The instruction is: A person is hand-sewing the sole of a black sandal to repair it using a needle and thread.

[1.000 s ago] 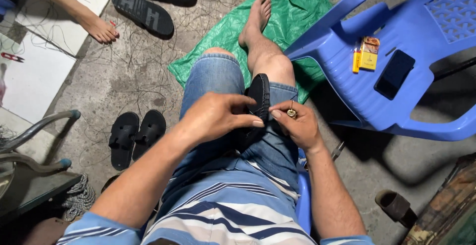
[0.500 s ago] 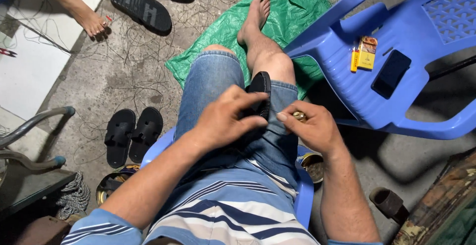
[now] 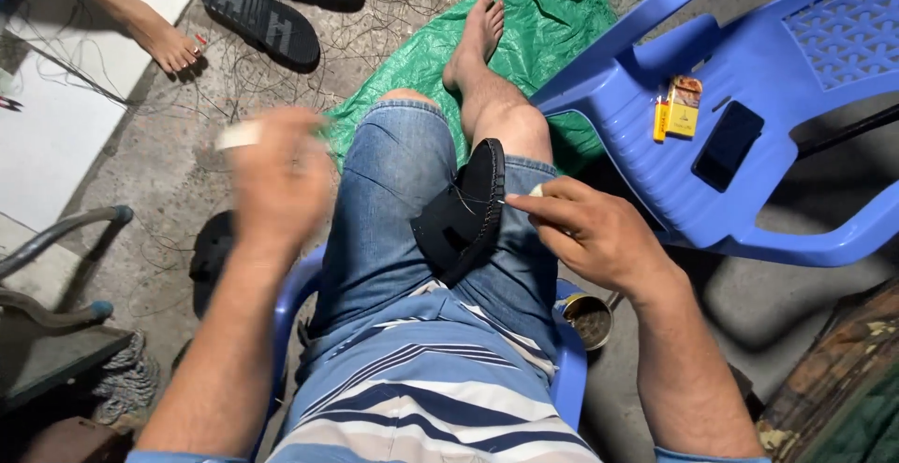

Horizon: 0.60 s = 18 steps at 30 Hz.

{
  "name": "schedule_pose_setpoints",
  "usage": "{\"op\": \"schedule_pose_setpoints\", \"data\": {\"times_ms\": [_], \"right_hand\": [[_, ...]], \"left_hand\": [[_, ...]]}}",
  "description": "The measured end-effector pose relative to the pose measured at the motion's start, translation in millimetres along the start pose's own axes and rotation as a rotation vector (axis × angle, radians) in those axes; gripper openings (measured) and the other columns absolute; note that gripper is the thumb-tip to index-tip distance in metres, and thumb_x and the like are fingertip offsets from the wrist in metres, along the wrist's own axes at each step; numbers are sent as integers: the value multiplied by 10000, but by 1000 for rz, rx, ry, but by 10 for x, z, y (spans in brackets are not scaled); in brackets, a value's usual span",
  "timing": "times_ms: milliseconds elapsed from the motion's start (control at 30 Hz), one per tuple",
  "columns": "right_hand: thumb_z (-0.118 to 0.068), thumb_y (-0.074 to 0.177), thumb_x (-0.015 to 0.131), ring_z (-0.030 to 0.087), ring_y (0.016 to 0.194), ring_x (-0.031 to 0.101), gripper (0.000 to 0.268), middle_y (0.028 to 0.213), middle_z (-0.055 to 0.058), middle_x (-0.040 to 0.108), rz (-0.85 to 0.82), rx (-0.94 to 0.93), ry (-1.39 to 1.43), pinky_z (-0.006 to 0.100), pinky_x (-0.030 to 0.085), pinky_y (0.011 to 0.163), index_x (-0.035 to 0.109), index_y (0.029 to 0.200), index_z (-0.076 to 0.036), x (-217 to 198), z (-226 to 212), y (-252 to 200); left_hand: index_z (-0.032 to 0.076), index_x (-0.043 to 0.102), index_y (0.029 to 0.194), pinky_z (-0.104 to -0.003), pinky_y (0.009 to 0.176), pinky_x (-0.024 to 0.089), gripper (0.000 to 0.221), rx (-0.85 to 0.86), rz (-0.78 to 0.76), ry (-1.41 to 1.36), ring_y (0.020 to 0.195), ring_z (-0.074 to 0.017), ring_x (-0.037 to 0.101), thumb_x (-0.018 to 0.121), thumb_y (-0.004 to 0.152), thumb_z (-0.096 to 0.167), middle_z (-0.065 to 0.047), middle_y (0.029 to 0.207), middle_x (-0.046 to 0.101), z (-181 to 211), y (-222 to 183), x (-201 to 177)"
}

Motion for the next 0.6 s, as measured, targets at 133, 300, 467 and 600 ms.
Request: {"op": "schedule_pose_setpoints", "data": {"times_ms": [133,300,467,600], "right_hand": [[-114,783,565,291,704,614,297,853,35,606,-56,-8,-91,401,493,634,666,1046,-208,66,6,70],[-166,755,573,324,725,600,288,863,34,582,-83,64,-163,440,489,613,662,1021,-230,114,97,73],[-206,767,566,286,667,620,295,840,4,575,-117,126,-272,400,513,573,664,1035,-279,136,147,68],[-255,764,544,246,574,607,317,773,-28,530,-163,260,-448,364,512,512,650,1051,-338,137,168,28]], "left_hand": [[145,620,1033,-489,1022,263,226,279,-358,-121,1093,-324,550,614,828,239,-99,1086,614,1082,16,571],[191,643,900,-594,1027,154,156,210,-557,-43,1020,-267,596,631,794,305,-52,857,672,1053,-119,1083],[187,680,842,-534,985,273,107,59,-412,-82,851,-257,640,656,778,270,-19,779,680,986,-244,1197],[191,688,830,-401,761,421,112,29,-342,-71,686,-239,626,620,803,276,2,740,656,1054,-288,1261]]}}
Point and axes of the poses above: each hand's wrist, its own y-axis towards the middle knuckle, its own x-axis out of the palm, z = x × y, the point moved 8 cm from there along y, towards the middle knuckle
